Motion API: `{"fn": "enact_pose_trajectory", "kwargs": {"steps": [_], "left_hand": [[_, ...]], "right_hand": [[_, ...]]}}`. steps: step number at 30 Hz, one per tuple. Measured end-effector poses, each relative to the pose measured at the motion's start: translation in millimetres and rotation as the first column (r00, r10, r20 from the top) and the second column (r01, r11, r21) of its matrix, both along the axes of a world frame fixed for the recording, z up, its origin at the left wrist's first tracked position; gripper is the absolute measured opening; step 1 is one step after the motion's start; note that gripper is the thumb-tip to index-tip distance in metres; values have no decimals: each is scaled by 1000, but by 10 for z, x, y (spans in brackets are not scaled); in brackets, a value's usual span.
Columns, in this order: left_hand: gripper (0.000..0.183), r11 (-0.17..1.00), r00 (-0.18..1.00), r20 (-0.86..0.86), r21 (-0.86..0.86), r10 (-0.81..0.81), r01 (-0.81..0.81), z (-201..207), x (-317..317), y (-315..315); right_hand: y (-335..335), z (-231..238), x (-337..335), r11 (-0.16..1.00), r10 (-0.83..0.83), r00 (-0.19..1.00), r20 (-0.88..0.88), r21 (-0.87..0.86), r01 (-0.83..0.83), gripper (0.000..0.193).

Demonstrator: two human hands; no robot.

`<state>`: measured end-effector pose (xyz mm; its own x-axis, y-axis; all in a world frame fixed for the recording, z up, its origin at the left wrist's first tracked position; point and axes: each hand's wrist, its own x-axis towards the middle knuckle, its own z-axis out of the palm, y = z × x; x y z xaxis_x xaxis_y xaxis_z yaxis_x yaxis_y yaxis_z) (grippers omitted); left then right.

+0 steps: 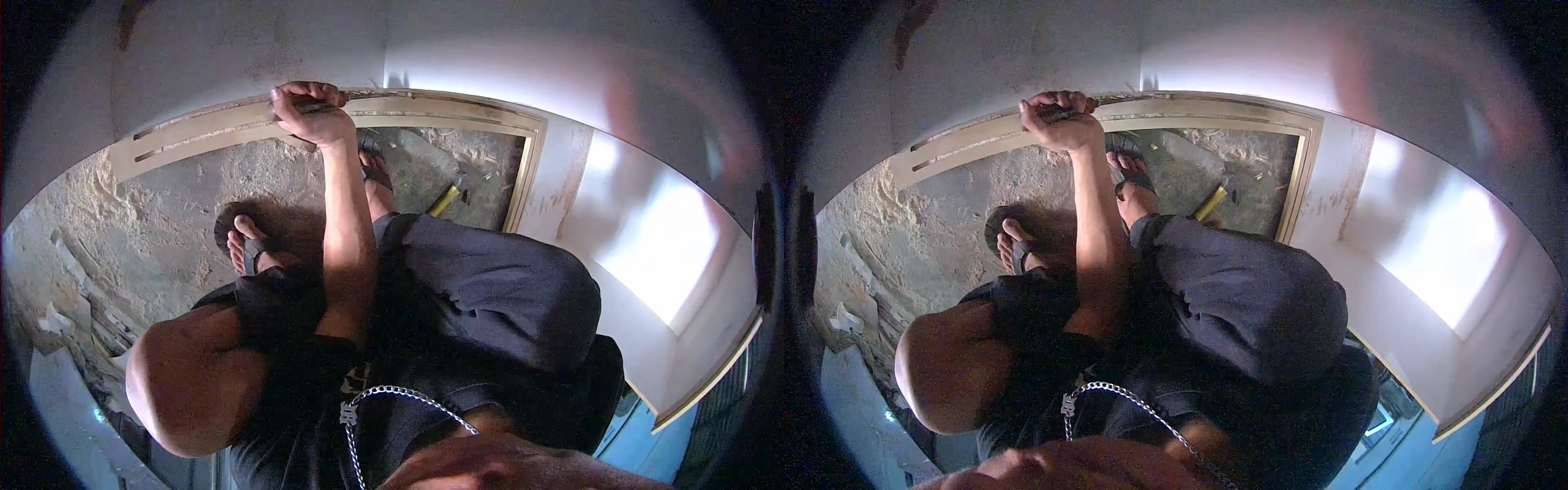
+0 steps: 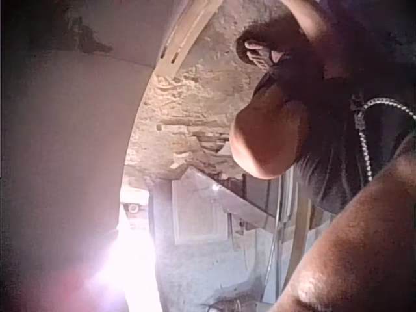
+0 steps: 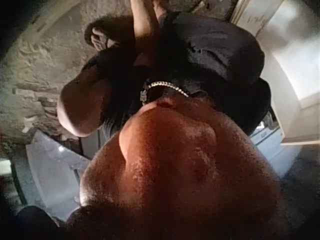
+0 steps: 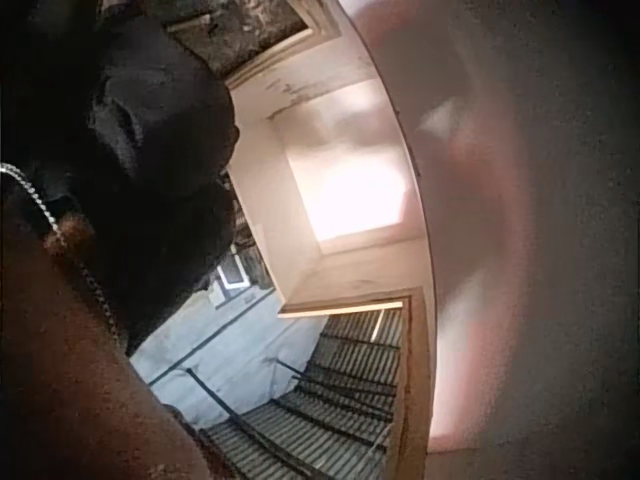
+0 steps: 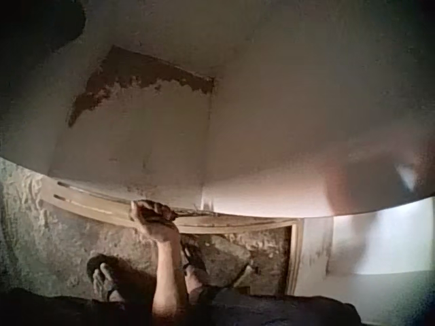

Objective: The person uses a screwdriver and a hammer to pry and pull a piece of wooden trim away from a door frame by hand.

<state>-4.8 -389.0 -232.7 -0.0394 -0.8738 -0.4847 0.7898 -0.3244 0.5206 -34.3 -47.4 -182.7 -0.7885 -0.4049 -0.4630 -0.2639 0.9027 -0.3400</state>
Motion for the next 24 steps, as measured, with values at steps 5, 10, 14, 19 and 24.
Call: {"fn": "enact_pose_trajectory", "kwargs": {"steps": [5, 10, 14, 19, 24], "left_hand": [[44, 1000, 999, 43, -21, 10, -9, 57, -78, 113], [48, 999, 997, 77, 50, -23, 19, -34, -45, 94], [46, 996, 996, 83, 82, 18, -25, -157, 21, 25], [42, 989, 992, 96, 111, 87, -97, -245, 57, -34], [38, 981, 994, 93, 181, 60, -76, -294, -3, -65]], "right_hand": [[183, -5, 53, 995, -94, 993, -76, 20, 96, 27], [271, -1, 145, 990, -132, 987, -91, 36, 136, 23], [314, 47, 162, 989, -134, 986, -94, 44, 138, 22], [380, 167, 189, 990, -133, 986, -105, 33, 137, 22], [336, 562, 158, 996, -72, 997, -25, -59, 71, 24]]}}
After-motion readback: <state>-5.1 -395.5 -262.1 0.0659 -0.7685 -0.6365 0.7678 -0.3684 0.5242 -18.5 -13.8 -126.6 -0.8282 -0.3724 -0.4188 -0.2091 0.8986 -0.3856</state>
